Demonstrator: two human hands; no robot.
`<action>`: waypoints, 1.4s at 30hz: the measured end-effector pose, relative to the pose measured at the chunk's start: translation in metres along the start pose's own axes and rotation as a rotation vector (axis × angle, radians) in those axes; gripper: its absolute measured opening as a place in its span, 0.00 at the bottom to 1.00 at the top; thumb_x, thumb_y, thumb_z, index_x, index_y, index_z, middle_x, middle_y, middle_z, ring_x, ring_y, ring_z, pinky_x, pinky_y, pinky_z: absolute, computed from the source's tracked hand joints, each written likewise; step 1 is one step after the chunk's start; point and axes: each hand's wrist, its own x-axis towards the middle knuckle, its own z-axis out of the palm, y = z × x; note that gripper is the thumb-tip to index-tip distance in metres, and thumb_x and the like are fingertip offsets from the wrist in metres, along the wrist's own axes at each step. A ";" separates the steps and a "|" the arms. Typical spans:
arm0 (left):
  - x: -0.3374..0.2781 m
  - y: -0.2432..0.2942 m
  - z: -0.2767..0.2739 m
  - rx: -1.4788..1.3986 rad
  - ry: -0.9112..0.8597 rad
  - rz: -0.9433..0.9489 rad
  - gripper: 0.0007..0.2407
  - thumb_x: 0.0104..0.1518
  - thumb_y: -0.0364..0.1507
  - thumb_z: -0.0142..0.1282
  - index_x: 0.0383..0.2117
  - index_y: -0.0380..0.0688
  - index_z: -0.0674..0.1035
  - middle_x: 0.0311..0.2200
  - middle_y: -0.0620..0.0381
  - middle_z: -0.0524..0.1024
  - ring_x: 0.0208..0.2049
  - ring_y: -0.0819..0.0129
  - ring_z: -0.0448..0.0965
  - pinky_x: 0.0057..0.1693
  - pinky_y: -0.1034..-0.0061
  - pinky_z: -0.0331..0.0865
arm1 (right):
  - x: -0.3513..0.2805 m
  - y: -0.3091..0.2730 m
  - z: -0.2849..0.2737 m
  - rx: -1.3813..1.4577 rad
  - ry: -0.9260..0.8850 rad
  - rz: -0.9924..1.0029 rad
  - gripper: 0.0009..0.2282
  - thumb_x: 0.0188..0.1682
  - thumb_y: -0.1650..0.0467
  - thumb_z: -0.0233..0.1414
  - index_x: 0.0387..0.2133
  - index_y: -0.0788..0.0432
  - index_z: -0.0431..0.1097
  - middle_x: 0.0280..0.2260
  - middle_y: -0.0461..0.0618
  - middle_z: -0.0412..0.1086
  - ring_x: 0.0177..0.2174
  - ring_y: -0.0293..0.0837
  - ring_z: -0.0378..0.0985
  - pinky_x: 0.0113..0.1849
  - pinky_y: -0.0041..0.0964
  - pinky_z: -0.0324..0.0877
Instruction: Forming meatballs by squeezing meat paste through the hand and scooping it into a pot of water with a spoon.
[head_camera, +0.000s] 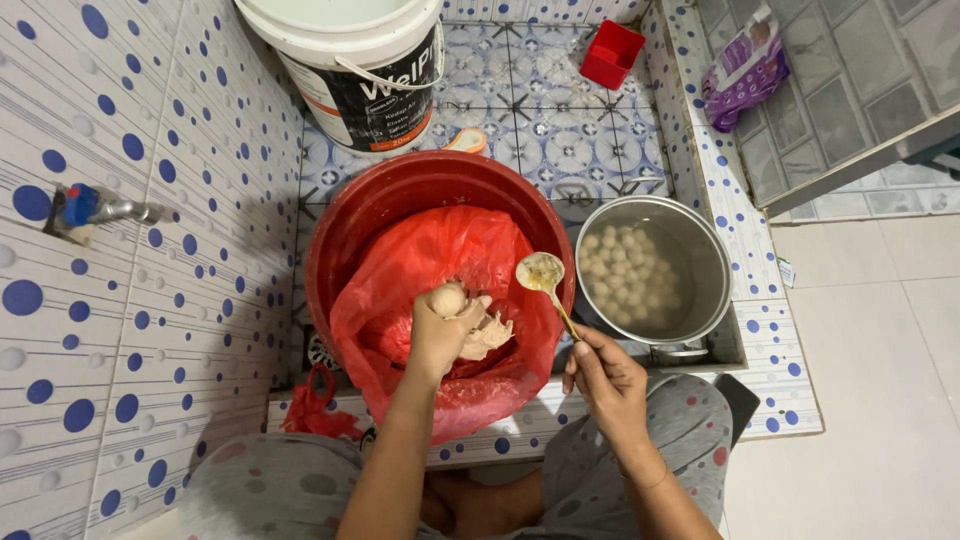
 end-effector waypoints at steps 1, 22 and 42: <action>0.000 0.001 0.000 -0.004 -0.012 -0.011 0.11 0.50 0.21 0.70 0.19 0.47 0.75 0.21 0.63 0.74 0.27 0.76 0.77 0.37 0.81 0.78 | 0.000 -0.001 0.001 -0.019 -0.004 0.018 0.13 0.56 0.74 0.49 0.53 0.65 0.71 0.22 0.49 0.69 0.16 0.38 0.71 0.20 0.26 0.62; 0.000 0.012 0.004 0.091 -0.128 0.011 0.13 0.44 0.21 0.74 0.32 0.46 0.79 0.27 0.61 0.81 0.31 0.77 0.80 0.41 0.82 0.79 | 0.015 -0.041 0.029 -0.765 -0.212 -0.381 0.13 0.54 0.77 0.47 0.51 0.68 0.69 0.46 0.59 0.76 0.46 0.50 0.82 0.52 0.38 0.76; 0.018 -0.021 0.003 0.090 0.026 -0.258 0.06 0.51 0.19 0.68 0.30 0.40 0.81 0.26 0.54 0.80 0.29 0.68 0.81 0.34 0.74 0.78 | 0.015 -0.008 0.042 -1.074 -0.297 -0.474 0.16 0.50 0.80 0.49 0.52 0.68 0.68 0.39 0.62 0.76 0.30 0.58 0.82 0.27 0.45 0.81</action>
